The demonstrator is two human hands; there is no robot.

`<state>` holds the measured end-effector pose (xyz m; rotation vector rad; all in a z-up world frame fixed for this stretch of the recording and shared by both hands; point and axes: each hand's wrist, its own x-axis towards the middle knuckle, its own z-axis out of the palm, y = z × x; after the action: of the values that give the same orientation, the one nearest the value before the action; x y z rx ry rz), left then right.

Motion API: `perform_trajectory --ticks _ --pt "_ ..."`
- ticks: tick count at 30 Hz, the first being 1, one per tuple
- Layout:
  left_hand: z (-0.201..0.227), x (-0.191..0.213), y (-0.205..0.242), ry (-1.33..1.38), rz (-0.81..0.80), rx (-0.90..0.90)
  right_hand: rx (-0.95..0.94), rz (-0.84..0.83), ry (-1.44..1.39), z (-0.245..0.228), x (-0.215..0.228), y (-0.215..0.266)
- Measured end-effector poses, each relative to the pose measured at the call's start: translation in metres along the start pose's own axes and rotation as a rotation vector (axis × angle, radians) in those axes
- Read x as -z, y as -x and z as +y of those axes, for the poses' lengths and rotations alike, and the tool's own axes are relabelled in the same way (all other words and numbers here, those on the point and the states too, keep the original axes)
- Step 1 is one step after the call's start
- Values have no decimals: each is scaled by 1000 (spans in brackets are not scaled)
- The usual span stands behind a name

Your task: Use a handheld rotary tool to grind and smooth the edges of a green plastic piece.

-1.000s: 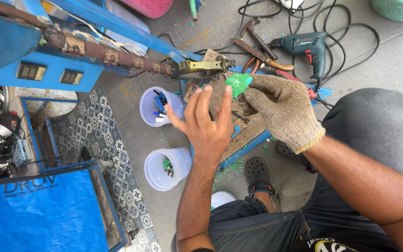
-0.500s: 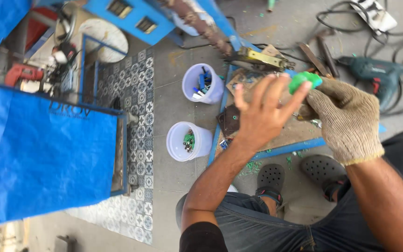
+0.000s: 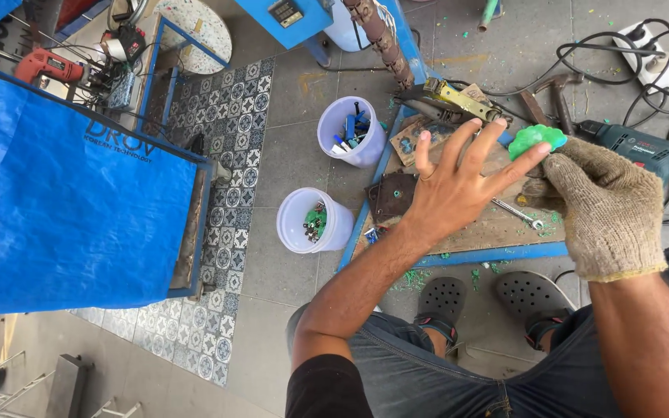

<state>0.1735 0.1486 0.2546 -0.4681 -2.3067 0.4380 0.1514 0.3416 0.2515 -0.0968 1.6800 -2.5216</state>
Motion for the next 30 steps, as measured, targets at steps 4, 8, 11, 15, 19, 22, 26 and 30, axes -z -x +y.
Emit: perform_trajectory --ticks 4,8,11,15,19,22,26,30 --pt "-5 -3 7 64 44 -41 -31 7 -5 -12 -11 6" --pt "-19 4 16 -38 31 -96 -21 64 76 -17 -21 5" --pt "-14 15 22 62 -24 -55 -126 125 -2 -17 -25 10" --pt "-24 39 13 626 -247 396 -146 46 -279 3 -46 0" --pt "-29 20 42 1744 -326 1059 -9 35 39 -2 -69 17" --pt "-29 42 30 1827 -110 1090 -141 -84 -140 -3 -97 18" --pt "-33 49 47 1854 96 1289 -227 -113 -268 20 -121 24" --pt "-41 53 63 1765 265 1386 -13 -208 -57 41 -129 28"
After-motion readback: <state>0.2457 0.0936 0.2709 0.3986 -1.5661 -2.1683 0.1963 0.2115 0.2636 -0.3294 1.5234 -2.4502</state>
